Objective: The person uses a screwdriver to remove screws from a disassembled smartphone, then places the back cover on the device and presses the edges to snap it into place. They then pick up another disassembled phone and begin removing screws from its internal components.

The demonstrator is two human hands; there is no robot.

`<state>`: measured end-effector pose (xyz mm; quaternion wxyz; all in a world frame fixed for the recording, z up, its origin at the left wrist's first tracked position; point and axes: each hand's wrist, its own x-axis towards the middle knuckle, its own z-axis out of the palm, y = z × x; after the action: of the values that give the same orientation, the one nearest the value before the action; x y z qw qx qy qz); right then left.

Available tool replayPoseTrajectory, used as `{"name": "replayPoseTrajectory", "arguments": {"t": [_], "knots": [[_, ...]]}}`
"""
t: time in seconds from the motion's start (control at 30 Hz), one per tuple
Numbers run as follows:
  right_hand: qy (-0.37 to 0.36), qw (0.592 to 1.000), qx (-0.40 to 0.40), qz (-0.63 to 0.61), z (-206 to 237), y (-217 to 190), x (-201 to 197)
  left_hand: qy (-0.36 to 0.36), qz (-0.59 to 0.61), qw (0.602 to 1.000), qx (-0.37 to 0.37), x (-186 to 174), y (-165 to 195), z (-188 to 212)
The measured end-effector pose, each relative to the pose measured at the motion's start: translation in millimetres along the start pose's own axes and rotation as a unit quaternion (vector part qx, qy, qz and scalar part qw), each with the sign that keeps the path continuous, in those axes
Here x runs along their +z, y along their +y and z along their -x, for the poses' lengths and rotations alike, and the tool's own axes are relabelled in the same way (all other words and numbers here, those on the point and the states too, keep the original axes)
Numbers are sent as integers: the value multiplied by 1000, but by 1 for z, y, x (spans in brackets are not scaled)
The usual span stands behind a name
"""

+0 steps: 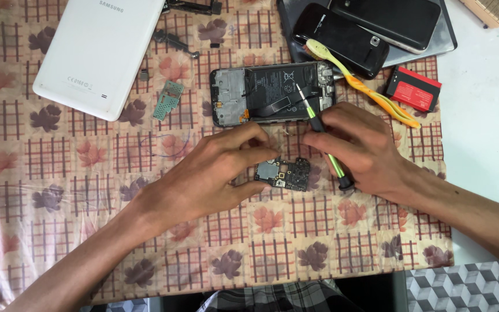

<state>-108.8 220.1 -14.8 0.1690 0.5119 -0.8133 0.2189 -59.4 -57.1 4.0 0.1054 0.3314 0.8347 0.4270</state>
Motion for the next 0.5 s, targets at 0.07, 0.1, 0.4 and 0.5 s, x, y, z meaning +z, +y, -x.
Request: {"name": "replayPoseTrajectory", "arguments": {"t": [0.07, 0.1, 0.4, 0.5], "knots": [[-4, 1000, -6, 27, -2, -2, 0, -1, -3, 1000, 1, 0, 0, 0], [-10, 999, -8, 37, -3, -4, -1, -2, -5, 1000, 0, 0, 0, 0], [-52, 993, -47, 97, 0, -6, 4, 9, -29, 999, 15, -1, 4, -1], [-59, 993, -68, 70, 0, -4, 6, 6, -27, 1000, 6, -1, 4, -1]]}}
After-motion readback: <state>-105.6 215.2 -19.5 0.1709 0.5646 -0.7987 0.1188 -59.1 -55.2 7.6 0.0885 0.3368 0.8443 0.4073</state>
